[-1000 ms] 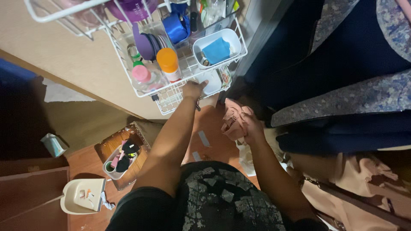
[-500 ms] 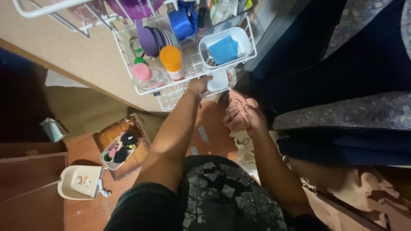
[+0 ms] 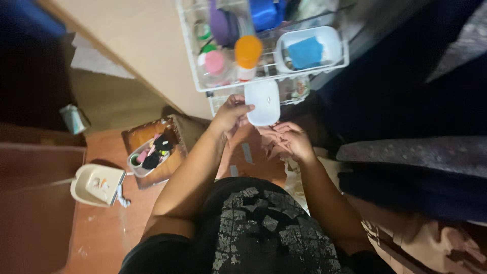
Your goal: The person organizes various small household items, including a spool of thread, bottles, and containers, by moving them from a wooden tray on the floor to a white wire rack. They handle each item individually, placing them into the rack's compartments.
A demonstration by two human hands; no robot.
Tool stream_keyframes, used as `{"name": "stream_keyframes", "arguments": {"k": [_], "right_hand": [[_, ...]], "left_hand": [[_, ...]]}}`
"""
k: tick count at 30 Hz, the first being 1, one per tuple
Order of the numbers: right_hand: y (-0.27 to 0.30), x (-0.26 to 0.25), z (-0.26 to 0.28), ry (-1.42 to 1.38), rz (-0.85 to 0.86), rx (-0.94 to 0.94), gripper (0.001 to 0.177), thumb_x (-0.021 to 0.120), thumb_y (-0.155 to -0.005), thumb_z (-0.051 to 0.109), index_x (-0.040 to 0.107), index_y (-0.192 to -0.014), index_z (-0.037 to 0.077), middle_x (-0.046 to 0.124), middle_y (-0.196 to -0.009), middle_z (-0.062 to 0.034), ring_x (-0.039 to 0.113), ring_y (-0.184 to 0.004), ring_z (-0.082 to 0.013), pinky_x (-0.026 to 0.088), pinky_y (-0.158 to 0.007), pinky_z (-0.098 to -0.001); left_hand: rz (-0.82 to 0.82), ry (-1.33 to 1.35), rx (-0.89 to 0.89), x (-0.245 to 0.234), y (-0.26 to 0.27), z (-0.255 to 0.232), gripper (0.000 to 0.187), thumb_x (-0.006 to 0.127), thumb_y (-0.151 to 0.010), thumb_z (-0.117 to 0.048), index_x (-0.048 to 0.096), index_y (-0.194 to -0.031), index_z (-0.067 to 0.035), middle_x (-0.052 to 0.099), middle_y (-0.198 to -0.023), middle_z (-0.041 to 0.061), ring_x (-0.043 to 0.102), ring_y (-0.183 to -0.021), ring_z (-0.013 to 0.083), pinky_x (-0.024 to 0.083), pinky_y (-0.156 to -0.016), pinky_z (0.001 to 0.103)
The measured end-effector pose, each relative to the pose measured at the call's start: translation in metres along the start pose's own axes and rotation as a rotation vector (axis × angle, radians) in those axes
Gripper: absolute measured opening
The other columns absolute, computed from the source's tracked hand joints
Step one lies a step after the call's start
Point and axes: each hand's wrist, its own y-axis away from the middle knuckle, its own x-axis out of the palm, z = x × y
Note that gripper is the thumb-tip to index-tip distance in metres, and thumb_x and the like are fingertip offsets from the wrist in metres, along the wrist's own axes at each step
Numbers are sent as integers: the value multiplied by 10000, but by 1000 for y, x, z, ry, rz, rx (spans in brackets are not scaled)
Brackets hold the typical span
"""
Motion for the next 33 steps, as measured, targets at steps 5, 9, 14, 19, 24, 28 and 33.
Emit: {"name": "stream_keyframes", "arguments": {"k": [5, 9, 14, 19, 24, 28, 33], "right_hand": [[-5, 57, -3, -286, 15, 300, 486, 531, -991, 366, 641, -1180, -67, 722, -1128, -200, 725, -983, -271, 604, -829, -351], [-11, 102, 1, -60, 136, 247, 503, 562, -1042, 374, 609, -1222, -93, 706, -1168, -209, 719, -1027, -289, 609, -871, -408], [-15, 151, -10, 262, 130, 201, 540, 691, -909, 154, 475, -1395, 66, 650, -1212, -121, 674, -1083, -222, 579, -921, -354], [-16, 185, -21, 138, 120, 298, 479, 686, -923, 74, 528, -1372, 16, 651, -1199, -122, 653, -1109, -194, 560, -947, -317], [-24, 207, -46, 237, 128, 377, 421, 679, -898, 76, 576, -1302, 11, 684, -1124, -104, 677, -1013, -173, 564, -885, -307], [-28, 233, -66, 336, 179, 423, 384, 694, -892, 85, 610, -1261, 17, 686, -1058, -92, 664, -958, -156, 552, -837, -288], [-30, 287, -96, 352, 281, 513, 343, 704, -870, 89, 619, -1197, 30, 707, -1049, -104, 689, -945, -168, 568, -804, -291]], "left_hand": [[-211, -15, 59, -27, 48, 10, 392, 769, -875, -18, 480, -1129, -95, 633, -1036, 96, 633, -813, 156, 519, -637, 265], [-242, 79, 89, -55, 80, 18, 387, 743, -862, -13, 467, -1114, -114, 634, -1028, 52, 642, -853, 118, 513, -669, 241], [-245, 120, 165, -85, 113, 25, 361, 739, -888, -3, 487, -1130, -94, 639, -1017, 57, 627, -854, 121, 501, -687, 228], [-364, 120, 169, -100, 142, 32, 374, 763, -872, -20, 495, -1120, -100, 621, -992, 47, 611, -848, 125, 491, -704, 257], [-809, -567, 724, -99, 190, 27, 460, 832, -823, -33, 565, -1197, -48, 637, -1117, 99, 604, -1052, 222, 499, -942, 347], [-884, -1207, 940, -108, 243, 1, 407, 794, -787, -18, 695, -1175, -94, 640, -1098, 116, 600, -1045, 338, 484, -938, 427], [-631, -1370, 856, -145, 282, -33, 381, 691, -787, 6, 754, -1146, -108, 674, -1064, 76, 625, -1008, 305, 517, -907, 413]]}}
